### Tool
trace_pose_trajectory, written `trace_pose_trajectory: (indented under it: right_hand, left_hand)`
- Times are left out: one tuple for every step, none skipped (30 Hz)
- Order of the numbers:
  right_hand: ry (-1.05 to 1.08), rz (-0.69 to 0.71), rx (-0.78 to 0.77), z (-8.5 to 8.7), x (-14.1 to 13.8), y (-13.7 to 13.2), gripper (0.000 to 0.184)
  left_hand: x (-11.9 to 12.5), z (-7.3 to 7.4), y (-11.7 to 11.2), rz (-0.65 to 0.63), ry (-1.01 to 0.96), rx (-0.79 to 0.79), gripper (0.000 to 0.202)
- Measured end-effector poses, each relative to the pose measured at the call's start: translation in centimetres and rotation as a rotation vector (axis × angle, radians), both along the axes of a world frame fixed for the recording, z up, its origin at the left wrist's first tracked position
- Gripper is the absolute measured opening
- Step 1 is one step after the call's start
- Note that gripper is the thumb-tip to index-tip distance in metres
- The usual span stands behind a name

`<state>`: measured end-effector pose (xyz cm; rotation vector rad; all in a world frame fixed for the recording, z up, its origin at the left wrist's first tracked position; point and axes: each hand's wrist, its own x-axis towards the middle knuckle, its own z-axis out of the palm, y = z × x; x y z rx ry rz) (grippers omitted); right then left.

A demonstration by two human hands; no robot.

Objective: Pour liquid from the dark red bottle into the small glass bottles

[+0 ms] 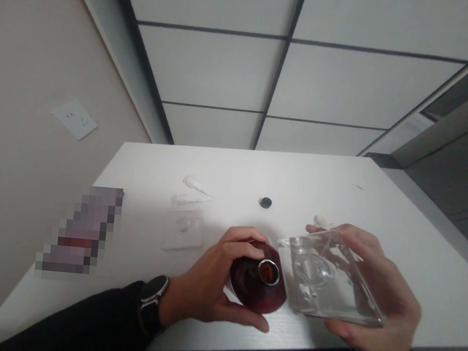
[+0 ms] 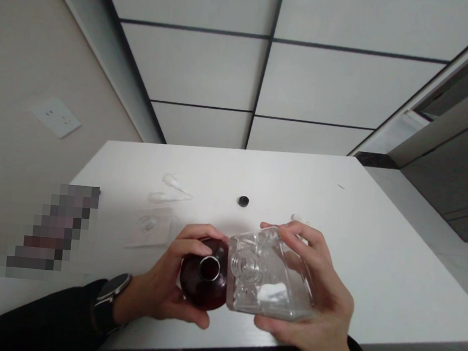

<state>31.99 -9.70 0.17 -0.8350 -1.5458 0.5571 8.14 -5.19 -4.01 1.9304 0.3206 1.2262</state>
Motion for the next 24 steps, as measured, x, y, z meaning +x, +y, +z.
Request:
trace_pose_trajectory:
  right_hand:
    - [0.005, -0.021, 0.002, 0.0, 0.0, -0.1, 0.070]
    - [0.011, -0.046, 0.007, 0.0, 0.0, -0.1, 0.072]
    - [0.014, -0.068, 0.012, 0.0, -0.1, -0.2, 0.075]
    - [0.012, -0.085, 0.020, 0.1, -0.1, -0.2, 0.076]
    - [0.007, -0.099, 0.028, 0.1, -0.1, -0.2, 0.077]
    - [-0.003, -0.111, 0.032, 0.2, -0.1, -0.1, 0.076]
    - [-0.020, -0.126, 0.035, 0.4, -0.1, -0.1, 0.074]
    - [-0.038, -0.146, 0.042, 0.5, -0.1, -0.1, 0.073]
    - [-0.056, -0.166, 0.053, 0.7, -0.2, 0.0, 0.073]
    - [-0.072, -0.183, 0.062, 0.9, -0.2, 0.0, 0.072]
    - [-0.085, -0.195, 0.068, 1.0, -0.3, 0.0, 0.071]
    - [-0.091, -0.200, 0.076, 1.1, -0.3, -0.1, 0.070]
    - [-0.090, -0.202, 0.083, 1.2, -0.4, -0.1, 0.068]
    - [-0.087, -0.203, 0.082, 1.2, -0.4, -0.1, 0.067]
    - [-0.083, -0.204, 0.084, 1.2, -0.4, -0.2, 0.066]
    - [-0.082, -0.201, 0.088, 1.2, -0.4, -0.2, 0.066]
    - [-0.085, -0.191, 0.095, 1.2, -0.4, -0.2, 0.066]
    - [-0.090, -0.179, 0.105, 1.2, -0.3, -0.2, 0.066]
    - [-0.097, -0.168, 0.117, 1.2, -0.2, -0.2, 0.066]
    - [-0.106, -0.160, 0.127, 1.2, -0.2, -0.2, 0.065]
    - [-0.116, -0.157, 0.138, 1.3, -0.1, -0.2, 0.065]
    - [-0.128, -0.160, 0.145, 1.3, 0.0, -0.2, 0.064]
    - [-0.142, -0.164, 0.153, 1.4, 0.0, -0.1, 0.064]
    - [-0.157, -0.163, 0.159, 1.5, 0.1, -0.1, 0.065]
  left_hand:
    - [0.1, -0.1, 0.0, -0.004, -0.016, -0.013, 0.091]
    - [0.1, -0.2, -0.1, -0.009, -0.030, -0.030, 0.092]
    - [0.2, -0.4, -0.1, -0.016, -0.043, -0.048, 0.093]
    - [0.2, -0.5, -0.2, -0.025, -0.053, -0.070, 0.095]
    - [0.3, -0.7, -0.3, -0.037, -0.059, -0.097, 0.098]
    - [0.3, -0.9, -0.4, -0.050, -0.063, -0.126, 0.101]
    - [0.2, -1.0, -0.5, -0.063, -0.058, -0.160, 0.104]
    - [0.2, -1.2, -0.6, -0.070, -0.047, -0.198, 0.106]
    - [0.1, -1.3, -0.8, -0.073, -0.029, -0.236, 0.108]
    - [0.0, -1.3, -0.9, -0.070, -0.005, -0.275, 0.110]
    - [-0.1, -1.4, -1.0, -0.064, 0.019, -0.310, 0.110]
    - [-0.2, -1.4, -1.1, -0.056, 0.036, -0.340, 0.111]
    - [-0.2, -1.3, -1.1, -0.049, 0.046, -0.365, 0.111]
    - [-0.3, -1.3, -1.1, -0.047, 0.050, -0.383, 0.111]
    - [-0.3, -1.2, -1.2, -0.049, 0.055, -0.400, 0.110]
    - [-0.3, -1.2, -1.2, -0.051, 0.056, -0.414, 0.110]
    - [-0.3, -1.2, -1.1, -0.055, 0.057, -0.424, 0.111]
    - [-0.3, -1.2, -1.1, -0.061, 0.059, -0.430, 0.111]
    - [-0.2, -1.2, -1.1, -0.068, 0.060, -0.435, 0.112]
    - [-0.2, -1.2, -1.1, -0.074, 0.057, -0.438, 0.112]
    - [-0.2, -1.2, -1.0, -0.080, 0.049, -0.439, 0.113]
    - [-0.1, -1.2, -1.0, -0.085, 0.042, -0.442, 0.113]
    - [-0.1, -1.2, -1.1, -0.088, 0.040, -0.448, 0.112]
    - [-0.1, -1.2, -1.1, -0.087, 0.038, -0.453, 0.112]
